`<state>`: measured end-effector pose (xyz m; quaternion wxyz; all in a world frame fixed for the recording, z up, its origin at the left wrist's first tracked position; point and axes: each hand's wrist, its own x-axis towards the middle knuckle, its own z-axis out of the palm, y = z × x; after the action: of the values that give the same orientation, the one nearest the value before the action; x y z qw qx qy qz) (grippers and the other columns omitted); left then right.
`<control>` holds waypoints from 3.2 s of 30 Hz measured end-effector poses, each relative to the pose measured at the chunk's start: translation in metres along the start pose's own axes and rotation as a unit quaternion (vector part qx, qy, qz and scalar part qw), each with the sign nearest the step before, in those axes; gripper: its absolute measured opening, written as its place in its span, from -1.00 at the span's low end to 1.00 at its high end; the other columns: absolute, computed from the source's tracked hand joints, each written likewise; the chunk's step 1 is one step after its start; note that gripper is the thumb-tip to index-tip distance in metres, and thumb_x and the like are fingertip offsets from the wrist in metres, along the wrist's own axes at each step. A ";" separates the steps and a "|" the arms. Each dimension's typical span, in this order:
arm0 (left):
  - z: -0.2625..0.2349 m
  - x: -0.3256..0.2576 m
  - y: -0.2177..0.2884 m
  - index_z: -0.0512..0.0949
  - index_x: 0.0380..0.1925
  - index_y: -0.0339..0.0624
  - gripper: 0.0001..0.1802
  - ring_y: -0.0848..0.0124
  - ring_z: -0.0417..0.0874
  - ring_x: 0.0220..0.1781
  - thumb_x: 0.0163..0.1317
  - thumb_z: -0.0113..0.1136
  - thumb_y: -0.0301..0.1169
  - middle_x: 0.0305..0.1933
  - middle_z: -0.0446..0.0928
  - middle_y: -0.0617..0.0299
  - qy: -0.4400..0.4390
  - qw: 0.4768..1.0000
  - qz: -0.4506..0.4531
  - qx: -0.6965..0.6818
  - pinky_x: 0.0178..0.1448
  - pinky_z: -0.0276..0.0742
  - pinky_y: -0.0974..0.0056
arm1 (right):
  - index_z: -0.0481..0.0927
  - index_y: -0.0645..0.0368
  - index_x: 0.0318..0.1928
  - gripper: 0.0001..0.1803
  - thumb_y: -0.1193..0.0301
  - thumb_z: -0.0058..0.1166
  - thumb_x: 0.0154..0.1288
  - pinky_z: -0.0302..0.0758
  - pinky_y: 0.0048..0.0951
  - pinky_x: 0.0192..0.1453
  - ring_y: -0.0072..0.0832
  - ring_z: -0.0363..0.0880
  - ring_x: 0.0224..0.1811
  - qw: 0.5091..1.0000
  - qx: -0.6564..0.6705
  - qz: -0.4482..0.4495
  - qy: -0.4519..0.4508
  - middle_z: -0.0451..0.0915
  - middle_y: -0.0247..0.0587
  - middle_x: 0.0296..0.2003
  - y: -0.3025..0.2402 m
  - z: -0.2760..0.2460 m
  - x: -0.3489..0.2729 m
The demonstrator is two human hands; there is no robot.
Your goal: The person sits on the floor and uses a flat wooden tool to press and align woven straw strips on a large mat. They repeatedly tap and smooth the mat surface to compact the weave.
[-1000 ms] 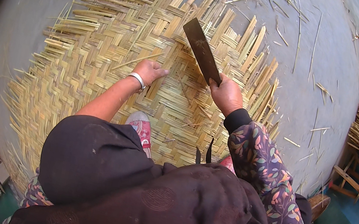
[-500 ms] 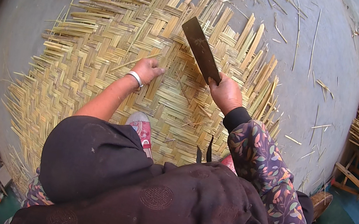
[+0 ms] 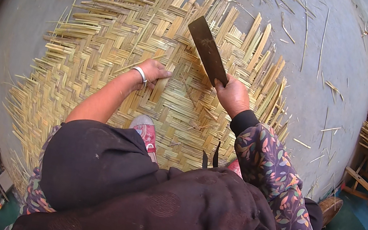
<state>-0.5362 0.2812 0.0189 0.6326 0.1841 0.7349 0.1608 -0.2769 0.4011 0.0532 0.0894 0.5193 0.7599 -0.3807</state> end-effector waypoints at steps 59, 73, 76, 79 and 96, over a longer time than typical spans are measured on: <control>0.037 0.017 -0.020 0.57 -0.49 -0.41 -0.76 0.25 0.58 -0.64 0.24 0.33 -0.44 -0.56 0.57 0.04 0.138 0.962 -0.006 -0.235 -0.56 0.47 0.16 | 0.64 0.32 -0.18 -0.47 0.00 0.08 0.41 0.48 -0.34 -0.47 -0.45 0.47 -0.64 0.970 0.020 -0.040 -0.239 0.48 -0.21 -0.63 -0.008 -0.080 0.020; 0.017 0.000 -0.032 0.61 -0.63 -0.23 -0.63 0.51 0.45 -0.66 0.15 0.43 -0.18 -0.63 0.53 0.27 0.117 0.992 0.051 0.002 -0.55 0.32 0.31 | 0.66 0.32 -0.26 -0.40 -0.09 0.08 0.38 0.51 -0.28 -0.42 -0.35 0.56 -0.57 0.977 -0.031 -0.033 -0.208 0.56 -0.13 -0.56 0.007 -0.068 0.030; 0.022 0.006 -0.039 0.70 -0.43 -0.35 -0.66 0.50 0.45 -0.63 0.14 0.43 -0.21 -0.56 0.59 0.24 0.145 0.988 0.047 0.014 -0.51 0.36 0.30 | 0.68 0.31 -0.24 -0.40 -0.10 0.10 0.36 0.54 -0.25 -0.33 -0.29 0.61 -0.50 0.978 -0.034 -0.021 -0.205 0.60 -0.09 -0.53 0.009 -0.065 0.029; 0.029 0.014 -0.044 0.71 -0.37 -0.37 -0.67 0.46 0.51 -0.57 0.17 0.40 -0.24 -0.52 0.61 0.21 0.166 0.985 0.052 -0.004 -0.43 0.43 0.28 | 0.69 0.30 -0.23 -0.40 -0.10 0.10 0.35 0.55 -0.23 -0.23 -0.22 0.66 -0.40 0.980 -0.041 -0.036 -0.192 0.65 -0.03 -0.47 0.009 -0.063 0.026; 0.033 -0.032 -0.013 0.66 -0.33 -0.16 -0.62 -0.10 0.66 -0.16 0.19 0.27 -0.05 -0.25 0.65 -0.16 0.227 0.934 0.115 0.251 -0.02 0.56 -0.03 | 0.68 0.28 -0.28 -0.40 -0.11 0.10 0.33 0.55 -0.14 -0.17 -0.04 0.66 -0.32 0.990 -0.036 -0.073 -0.119 0.66 0.08 -0.43 0.021 -0.048 0.015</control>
<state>-0.5004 0.2548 0.0362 0.3594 0.3786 0.8491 0.0807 -0.2535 0.4480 0.0682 0.1697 0.4103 0.7927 -0.4178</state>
